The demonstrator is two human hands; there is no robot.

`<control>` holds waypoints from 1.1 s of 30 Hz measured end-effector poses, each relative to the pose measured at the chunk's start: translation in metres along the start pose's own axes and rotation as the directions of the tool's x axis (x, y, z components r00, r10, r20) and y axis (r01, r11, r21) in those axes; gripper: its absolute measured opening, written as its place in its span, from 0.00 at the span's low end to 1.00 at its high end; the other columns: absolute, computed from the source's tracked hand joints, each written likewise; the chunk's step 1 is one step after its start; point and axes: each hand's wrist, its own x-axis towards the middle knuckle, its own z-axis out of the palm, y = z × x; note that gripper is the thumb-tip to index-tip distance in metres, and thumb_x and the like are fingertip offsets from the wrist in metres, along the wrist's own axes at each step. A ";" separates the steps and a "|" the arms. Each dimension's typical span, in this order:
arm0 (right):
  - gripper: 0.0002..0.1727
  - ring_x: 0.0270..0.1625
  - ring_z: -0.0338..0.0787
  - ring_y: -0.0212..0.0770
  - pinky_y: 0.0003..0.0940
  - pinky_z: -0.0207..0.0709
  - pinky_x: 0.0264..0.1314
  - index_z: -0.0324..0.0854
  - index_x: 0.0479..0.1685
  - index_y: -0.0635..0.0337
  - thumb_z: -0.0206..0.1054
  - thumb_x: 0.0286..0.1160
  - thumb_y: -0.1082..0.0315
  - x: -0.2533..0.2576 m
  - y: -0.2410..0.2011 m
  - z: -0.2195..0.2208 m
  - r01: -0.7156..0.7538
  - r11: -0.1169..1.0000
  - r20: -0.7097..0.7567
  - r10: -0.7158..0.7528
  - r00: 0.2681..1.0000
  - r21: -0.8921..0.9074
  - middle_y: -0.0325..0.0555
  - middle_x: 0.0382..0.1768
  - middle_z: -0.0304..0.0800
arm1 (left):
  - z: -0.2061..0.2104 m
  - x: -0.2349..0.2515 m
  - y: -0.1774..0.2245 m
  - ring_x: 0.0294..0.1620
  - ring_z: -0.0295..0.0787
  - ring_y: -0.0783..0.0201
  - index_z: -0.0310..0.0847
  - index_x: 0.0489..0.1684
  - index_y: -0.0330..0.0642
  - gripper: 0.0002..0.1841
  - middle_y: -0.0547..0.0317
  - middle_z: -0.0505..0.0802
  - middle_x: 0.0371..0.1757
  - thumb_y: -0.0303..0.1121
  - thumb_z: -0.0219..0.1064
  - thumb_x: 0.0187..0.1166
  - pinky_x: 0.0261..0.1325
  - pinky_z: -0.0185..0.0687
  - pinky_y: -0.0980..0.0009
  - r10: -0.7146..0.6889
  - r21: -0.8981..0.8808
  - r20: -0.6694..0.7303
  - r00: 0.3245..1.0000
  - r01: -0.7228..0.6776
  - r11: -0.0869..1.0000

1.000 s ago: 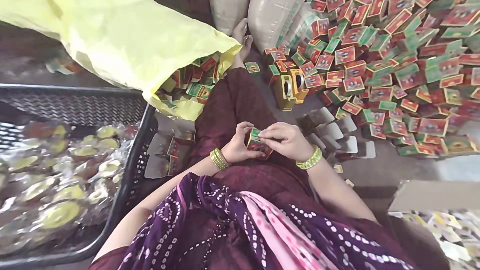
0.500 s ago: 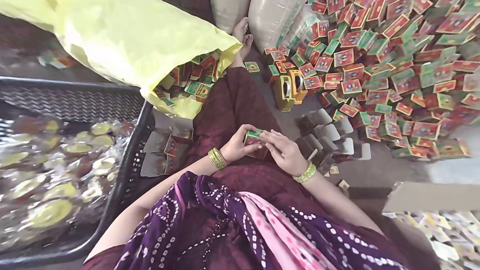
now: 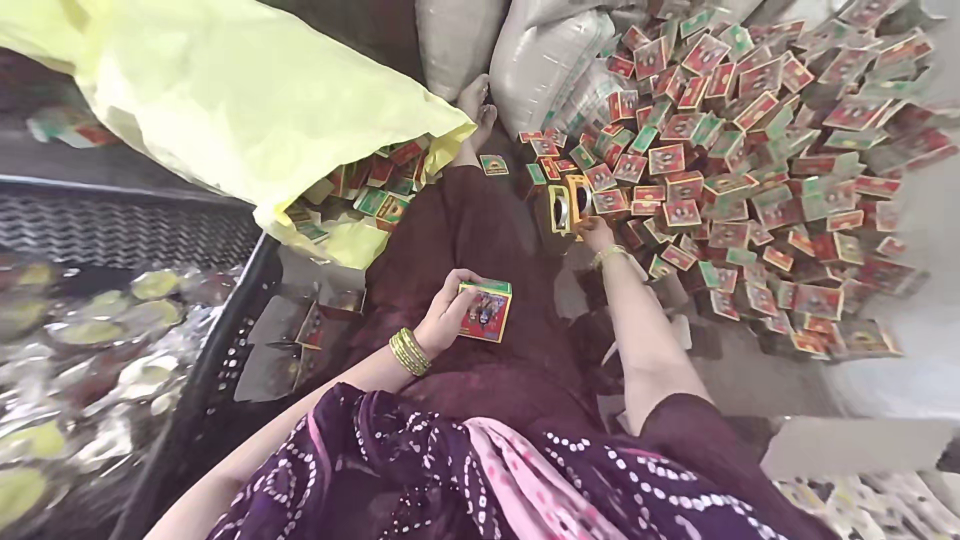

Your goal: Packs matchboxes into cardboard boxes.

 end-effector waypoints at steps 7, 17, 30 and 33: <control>0.29 0.70 0.83 0.71 0.69 0.74 0.73 0.80 0.69 0.69 0.75 0.73 0.59 0.047 0.004 0.030 0.004 0.990 0.016 -0.002 1.000 -0.139 0.73 0.66 0.84 | -0.004 0.008 -0.004 0.47 0.90 0.72 0.70 0.65 0.35 0.17 0.58 0.89 0.55 0.37 0.46 0.90 0.48 0.89 0.72 -0.026 -0.014 0.001 1.000 0.026 1.000; 0.28 0.48 0.89 0.55 0.61 0.82 0.53 0.88 0.54 0.63 0.81 0.60 0.51 0.015 -0.008 0.009 -0.235 0.971 -0.006 0.235 0.972 -0.049 0.60 0.48 0.91 | -0.006 0.011 -0.006 0.52 0.90 0.70 0.70 0.64 0.35 0.17 0.57 0.89 0.57 0.38 0.47 0.90 0.53 0.89 0.69 0.000 -0.025 0.010 1.000 0.000 1.000; 0.25 0.64 0.89 0.65 0.70 0.78 0.64 0.90 0.50 0.63 0.74 0.72 0.47 -0.020 -0.004 0.026 -0.252 0.912 -0.084 0.238 0.968 -0.324 0.64 0.57 0.91 | -0.003 0.004 -0.005 0.54 0.90 0.66 0.69 0.66 0.34 0.17 0.54 0.89 0.59 0.36 0.46 0.91 0.56 0.90 0.66 0.024 -0.021 0.004 1.000 -0.024 0.999; 0.22 0.63 0.88 0.64 0.68 0.77 0.67 0.89 0.59 0.62 0.75 0.75 0.54 -0.025 -0.013 0.022 -0.112 0.989 0.010 0.113 0.994 -0.092 0.65 0.58 0.90 | -0.002 0.006 -0.007 0.61 0.88 0.61 0.69 0.68 0.32 0.16 0.48 0.85 0.67 0.33 0.49 0.90 0.61 0.89 0.62 0.072 -0.011 -0.049 0.996 -0.073 0.997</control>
